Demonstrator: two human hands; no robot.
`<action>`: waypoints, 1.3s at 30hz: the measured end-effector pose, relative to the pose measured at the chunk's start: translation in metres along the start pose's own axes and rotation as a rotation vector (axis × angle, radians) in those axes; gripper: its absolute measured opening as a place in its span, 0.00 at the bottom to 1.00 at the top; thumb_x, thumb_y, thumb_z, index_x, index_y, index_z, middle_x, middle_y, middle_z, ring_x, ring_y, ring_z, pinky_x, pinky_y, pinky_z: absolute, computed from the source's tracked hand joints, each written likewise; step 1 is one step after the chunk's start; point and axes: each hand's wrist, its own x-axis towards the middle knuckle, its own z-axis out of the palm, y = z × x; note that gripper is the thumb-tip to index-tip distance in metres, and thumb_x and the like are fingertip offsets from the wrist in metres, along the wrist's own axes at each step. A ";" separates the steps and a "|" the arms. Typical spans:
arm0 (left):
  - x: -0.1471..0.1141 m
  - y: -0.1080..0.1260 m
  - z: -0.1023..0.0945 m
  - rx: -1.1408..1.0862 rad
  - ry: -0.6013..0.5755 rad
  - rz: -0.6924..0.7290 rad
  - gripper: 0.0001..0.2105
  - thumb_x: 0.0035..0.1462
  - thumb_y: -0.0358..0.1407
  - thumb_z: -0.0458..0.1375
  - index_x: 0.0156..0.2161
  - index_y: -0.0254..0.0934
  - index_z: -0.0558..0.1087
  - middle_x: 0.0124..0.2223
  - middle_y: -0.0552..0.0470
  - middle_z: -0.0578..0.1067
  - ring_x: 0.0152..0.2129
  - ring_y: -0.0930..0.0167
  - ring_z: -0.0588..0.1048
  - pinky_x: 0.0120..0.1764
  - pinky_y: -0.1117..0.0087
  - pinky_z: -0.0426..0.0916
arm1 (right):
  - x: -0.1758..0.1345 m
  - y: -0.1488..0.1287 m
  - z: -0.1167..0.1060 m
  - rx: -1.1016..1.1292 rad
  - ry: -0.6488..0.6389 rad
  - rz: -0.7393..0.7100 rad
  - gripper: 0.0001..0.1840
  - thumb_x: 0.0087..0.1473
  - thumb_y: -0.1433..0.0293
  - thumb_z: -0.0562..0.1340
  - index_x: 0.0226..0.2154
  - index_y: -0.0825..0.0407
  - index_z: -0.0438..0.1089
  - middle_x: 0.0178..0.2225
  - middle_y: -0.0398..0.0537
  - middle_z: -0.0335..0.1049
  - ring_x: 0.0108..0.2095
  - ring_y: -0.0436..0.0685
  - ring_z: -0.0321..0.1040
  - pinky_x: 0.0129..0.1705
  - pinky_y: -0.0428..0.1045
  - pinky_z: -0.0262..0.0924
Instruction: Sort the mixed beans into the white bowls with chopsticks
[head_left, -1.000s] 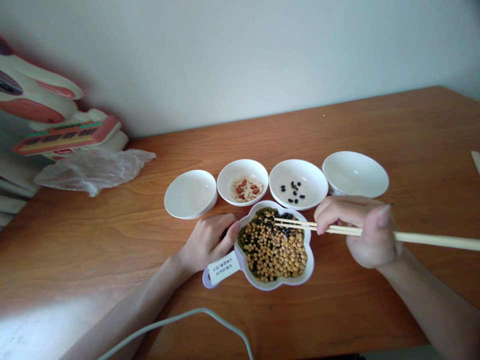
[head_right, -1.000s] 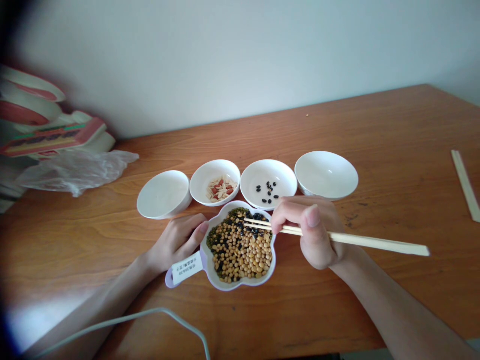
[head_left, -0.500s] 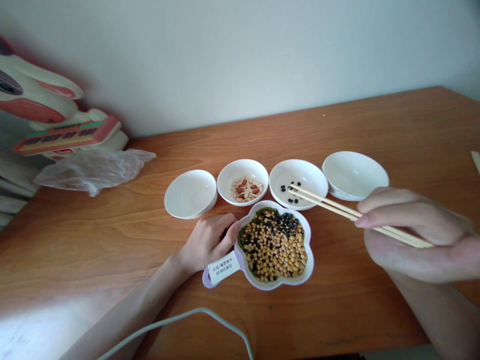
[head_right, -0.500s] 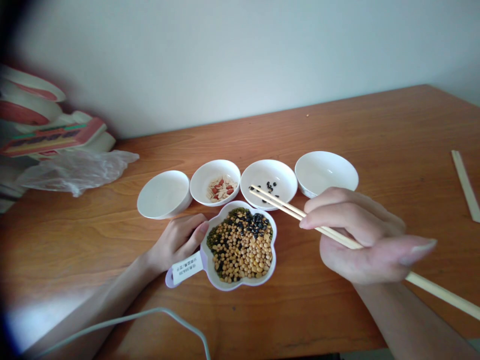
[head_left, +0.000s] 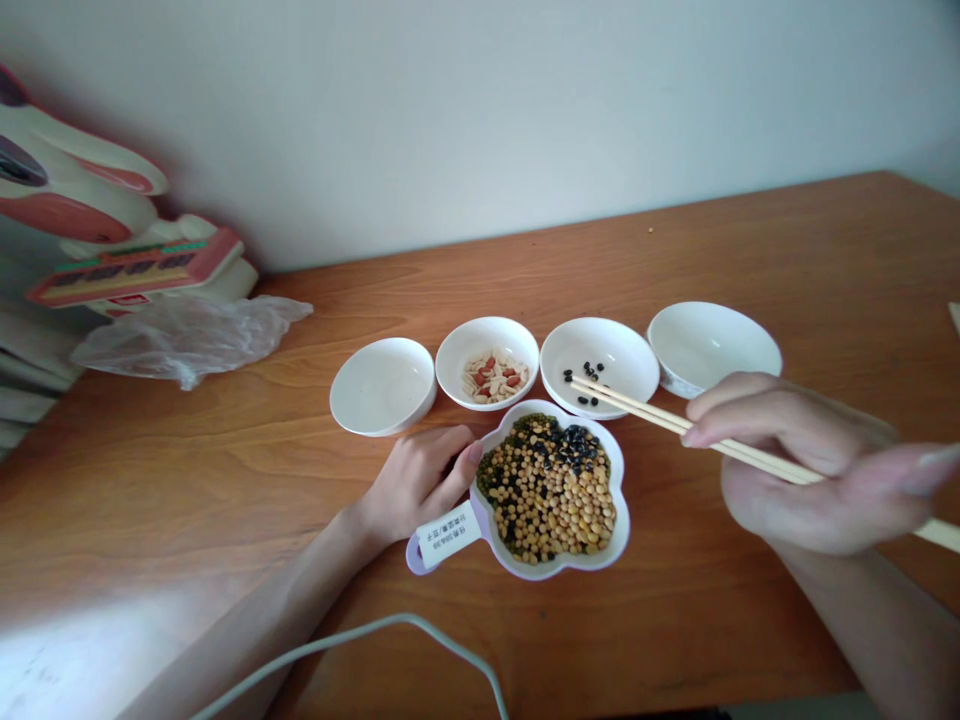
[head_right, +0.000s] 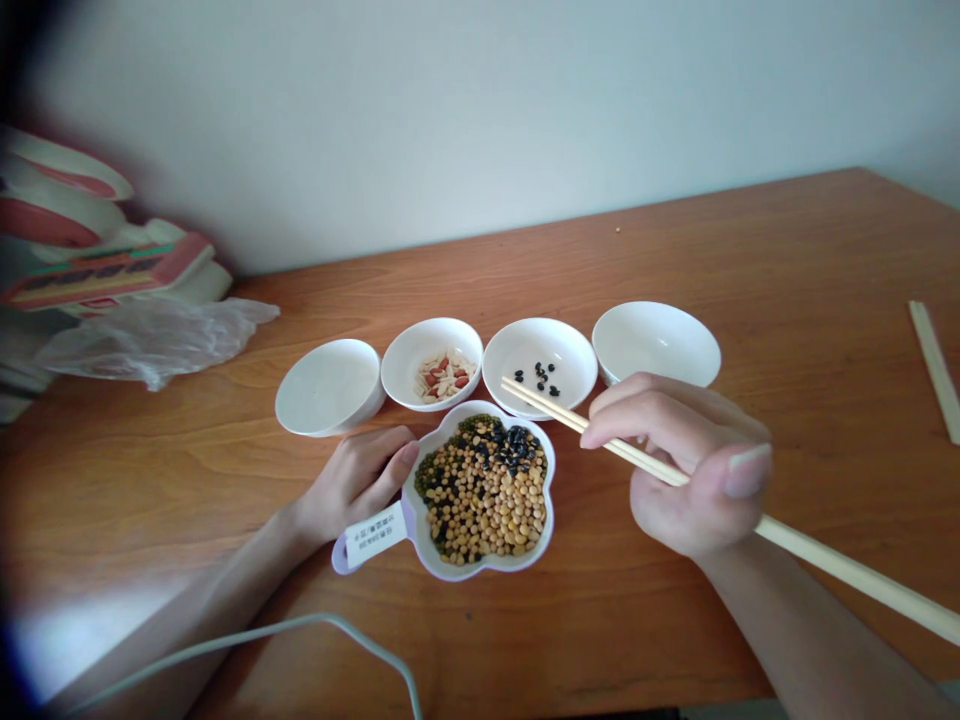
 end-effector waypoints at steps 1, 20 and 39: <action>0.000 0.000 0.000 -0.003 0.001 0.000 0.16 0.74 0.39 0.46 0.31 0.38 0.61 0.27 0.56 0.68 0.24 0.74 0.65 0.30 0.70 0.56 | 0.001 0.000 0.001 0.038 -0.025 -0.009 0.40 0.71 0.49 0.38 0.27 0.49 0.76 0.25 0.48 0.73 0.28 0.56 0.72 0.28 0.54 0.59; 0.000 0.002 0.001 -0.013 -0.010 -0.019 0.17 0.74 0.40 0.46 0.32 0.37 0.63 0.28 0.55 0.68 0.24 0.74 0.65 0.30 0.69 0.56 | -0.003 0.010 0.013 0.303 -0.461 0.349 0.46 0.63 0.36 0.36 0.25 0.49 0.72 0.24 0.47 0.71 0.26 0.55 0.65 0.30 0.53 0.54; 0.001 0.004 0.000 0.001 -0.010 -0.021 0.18 0.74 0.41 0.45 0.32 0.38 0.63 0.28 0.54 0.69 0.24 0.73 0.65 0.29 0.70 0.57 | -0.005 0.011 0.016 0.317 -0.464 0.327 0.45 0.64 0.37 0.36 0.26 0.49 0.72 0.26 0.48 0.71 0.27 0.56 0.66 0.32 0.53 0.56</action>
